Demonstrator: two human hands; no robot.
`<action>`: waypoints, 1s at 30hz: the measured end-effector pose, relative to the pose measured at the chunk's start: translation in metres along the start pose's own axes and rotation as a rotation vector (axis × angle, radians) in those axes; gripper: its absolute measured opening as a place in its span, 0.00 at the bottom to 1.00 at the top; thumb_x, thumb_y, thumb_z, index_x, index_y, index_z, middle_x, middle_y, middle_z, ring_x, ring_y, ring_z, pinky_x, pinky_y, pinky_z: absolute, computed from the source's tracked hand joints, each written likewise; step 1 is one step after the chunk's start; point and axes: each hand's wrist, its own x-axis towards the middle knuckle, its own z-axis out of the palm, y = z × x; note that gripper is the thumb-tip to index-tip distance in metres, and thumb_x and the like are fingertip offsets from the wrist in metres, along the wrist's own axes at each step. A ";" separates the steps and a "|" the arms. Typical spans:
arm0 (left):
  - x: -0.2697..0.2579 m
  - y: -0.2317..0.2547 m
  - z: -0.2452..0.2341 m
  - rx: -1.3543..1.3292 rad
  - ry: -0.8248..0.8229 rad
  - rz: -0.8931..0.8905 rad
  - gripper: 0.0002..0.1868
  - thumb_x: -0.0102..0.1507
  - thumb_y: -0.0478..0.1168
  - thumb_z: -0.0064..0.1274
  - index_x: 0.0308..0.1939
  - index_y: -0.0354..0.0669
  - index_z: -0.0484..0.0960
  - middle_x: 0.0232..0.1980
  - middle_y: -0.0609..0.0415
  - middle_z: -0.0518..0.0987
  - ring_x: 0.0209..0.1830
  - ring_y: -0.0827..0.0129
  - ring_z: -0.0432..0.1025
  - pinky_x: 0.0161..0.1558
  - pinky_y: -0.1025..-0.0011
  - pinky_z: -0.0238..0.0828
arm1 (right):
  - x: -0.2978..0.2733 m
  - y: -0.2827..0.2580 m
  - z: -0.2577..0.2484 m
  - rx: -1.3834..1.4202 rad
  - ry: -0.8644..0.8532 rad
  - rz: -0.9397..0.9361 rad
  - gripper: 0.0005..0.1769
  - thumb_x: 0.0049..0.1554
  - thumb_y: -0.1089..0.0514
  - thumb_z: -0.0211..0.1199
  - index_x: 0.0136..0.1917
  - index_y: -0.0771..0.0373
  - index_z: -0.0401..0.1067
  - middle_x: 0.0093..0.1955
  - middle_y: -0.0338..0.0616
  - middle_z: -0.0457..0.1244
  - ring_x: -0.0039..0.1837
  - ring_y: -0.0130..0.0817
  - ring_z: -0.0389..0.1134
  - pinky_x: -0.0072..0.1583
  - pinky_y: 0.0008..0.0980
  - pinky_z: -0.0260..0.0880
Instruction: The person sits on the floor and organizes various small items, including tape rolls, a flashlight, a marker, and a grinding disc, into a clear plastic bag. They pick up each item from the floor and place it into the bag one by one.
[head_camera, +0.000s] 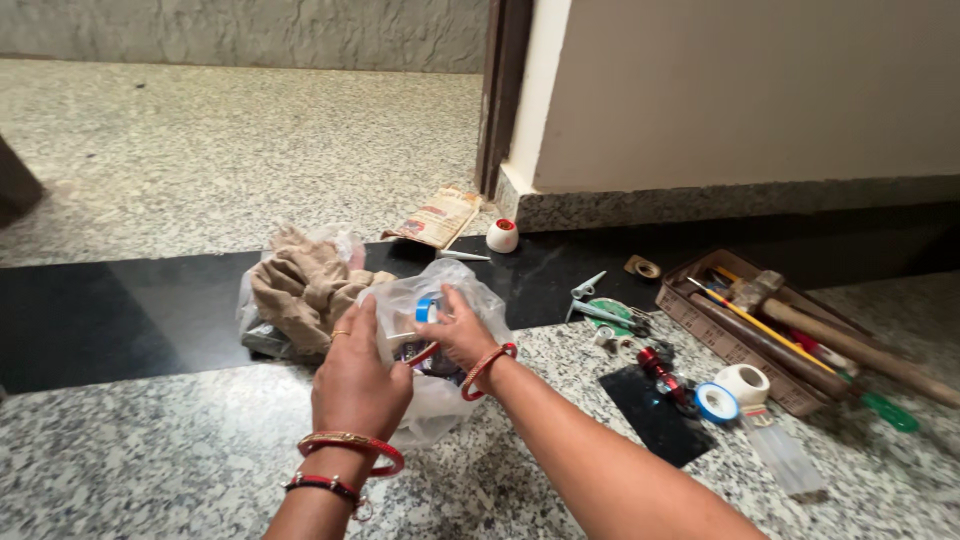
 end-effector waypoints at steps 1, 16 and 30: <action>0.000 0.001 0.000 0.001 -0.002 -0.009 0.45 0.49 0.36 0.60 0.71 0.44 0.65 0.71 0.43 0.68 0.61 0.46 0.71 0.58 0.55 0.70 | -0.003 -0.005 0.002 -0.027 0.033 0.045 0.56 0.49 0.54 0.72 0.82 0.62 0.43 0.81 0.56 0.47 0.75 0.42 0.57 0.66 0.36 0.65; -0.009 0.005 -0.005 -0.004 0.213 0.071 0.32 0.54 0.40 0.60 0.63 0.46 0.76 0.66 0.44 0.73 0.59 0.45 0.73 0.54 0.53 0.73 | -0.040 -0.049 -0.034 -0.168 0.192 0.089 0.27 0.55 0.57 0.66 0.67 0.62 0.68 0.50 0.37 0.67 0.46 0.26 0.72 0.42 0.27 0.71; -0.052 0.085 0.036 0.048 0.227 0.400 0.30 0.55 0.42 0.60 0.63 0.43 0.77 0.75 0.42 0.64 0.74 0.43 0.56 0.73 0.48 0.51 | -0.172 -0.118 -0.257 0.018 0.517 0.071 0.22 0.56 0.56 0.64 0.64 0.62 0.70 0.52 0.42 0.69 0.45 0.29 0.71 0.43 0.29 0.70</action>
